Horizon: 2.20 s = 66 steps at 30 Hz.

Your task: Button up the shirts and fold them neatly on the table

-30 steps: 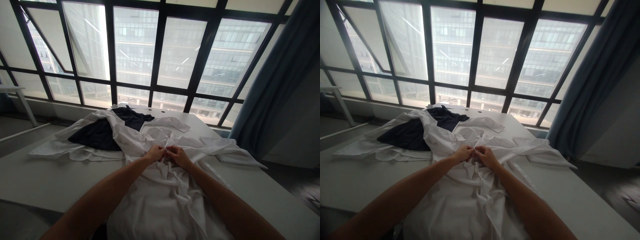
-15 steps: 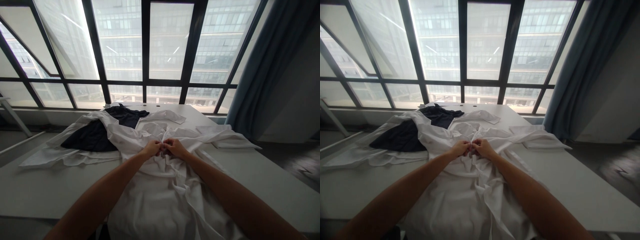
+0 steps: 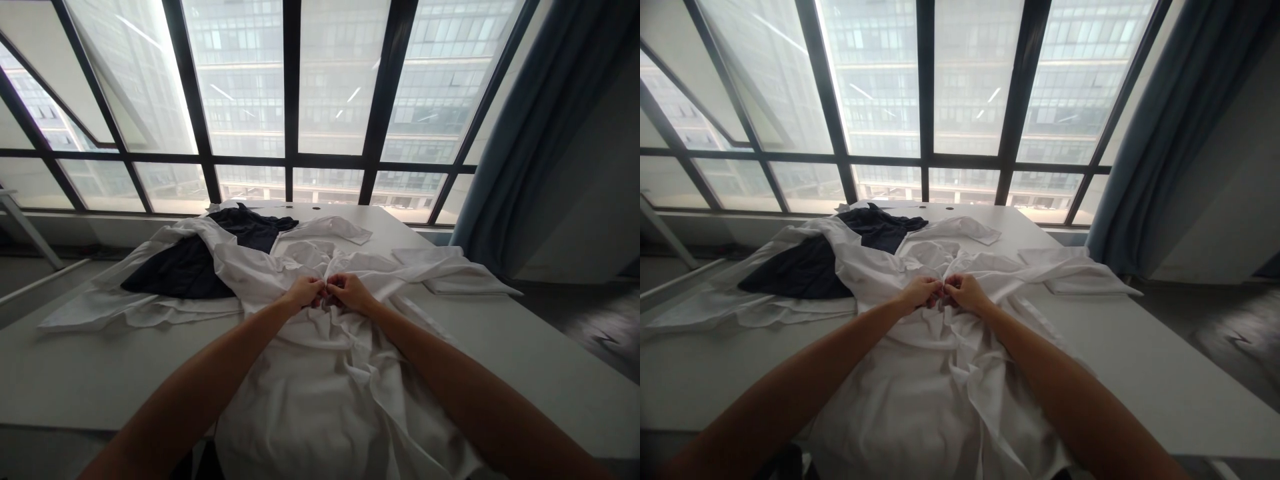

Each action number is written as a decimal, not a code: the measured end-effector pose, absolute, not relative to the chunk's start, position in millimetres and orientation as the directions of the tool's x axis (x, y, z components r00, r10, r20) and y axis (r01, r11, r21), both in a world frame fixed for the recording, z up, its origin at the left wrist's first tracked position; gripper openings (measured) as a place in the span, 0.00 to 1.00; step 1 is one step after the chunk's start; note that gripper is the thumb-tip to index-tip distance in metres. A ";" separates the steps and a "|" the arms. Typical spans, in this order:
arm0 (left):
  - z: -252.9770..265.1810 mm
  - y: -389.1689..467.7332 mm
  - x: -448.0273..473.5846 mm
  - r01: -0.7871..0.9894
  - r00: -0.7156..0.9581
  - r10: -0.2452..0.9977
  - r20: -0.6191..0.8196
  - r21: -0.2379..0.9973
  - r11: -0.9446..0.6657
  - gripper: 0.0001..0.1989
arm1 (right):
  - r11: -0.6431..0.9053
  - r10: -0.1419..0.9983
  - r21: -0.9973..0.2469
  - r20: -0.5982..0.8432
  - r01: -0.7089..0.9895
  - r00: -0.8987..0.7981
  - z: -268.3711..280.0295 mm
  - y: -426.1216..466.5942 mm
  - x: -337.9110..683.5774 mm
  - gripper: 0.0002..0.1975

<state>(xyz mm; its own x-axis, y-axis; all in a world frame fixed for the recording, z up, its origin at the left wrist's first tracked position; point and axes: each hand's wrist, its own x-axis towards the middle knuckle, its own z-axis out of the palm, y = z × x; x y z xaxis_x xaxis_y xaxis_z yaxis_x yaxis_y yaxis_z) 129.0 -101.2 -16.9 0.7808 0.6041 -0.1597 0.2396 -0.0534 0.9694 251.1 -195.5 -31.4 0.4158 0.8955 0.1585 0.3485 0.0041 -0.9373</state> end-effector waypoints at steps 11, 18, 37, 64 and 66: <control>-24.3 -100.6 135.4 0.249 0.755 0.652 -0.068 0.950 -0.189 0.14 | 0.052 0.844 -0.834 0.331 0.549 0.423 -33.2 -192.7 249.7 0.06; -30.0 -93.3 135.6 0.190 0.804 0.560 0.198 0.807 -0.559 0.12 | -0.026 0.912 -0.963 0.087 0.269 0.402 -30.0 -193.6 256.2 0.08; -4.6 -113.9 122.0 0.458 0.771 0.583 0.254 0.416 -0.786 0.14 | -0.064 0.788 -0.671 0.421 0.739 0.450 -21.4 -195.4 251.3 0.08; -28.1 -80.9 113.8 0.360 0.888 0.403 0.221 0.212 -0.909 0.19 | -0.122 0.861 -0.352 0.427 0.928 0.275 -33.0 -200.8 265.6 0.13; -31.7 -76.4 110.4 0.369 0.905 0.402 0.140 0.215 -0.904 0.23 | -0.115 0.878 -0.339 0.406 0.934 0.256 -34.5 -203.8 265.1 0.16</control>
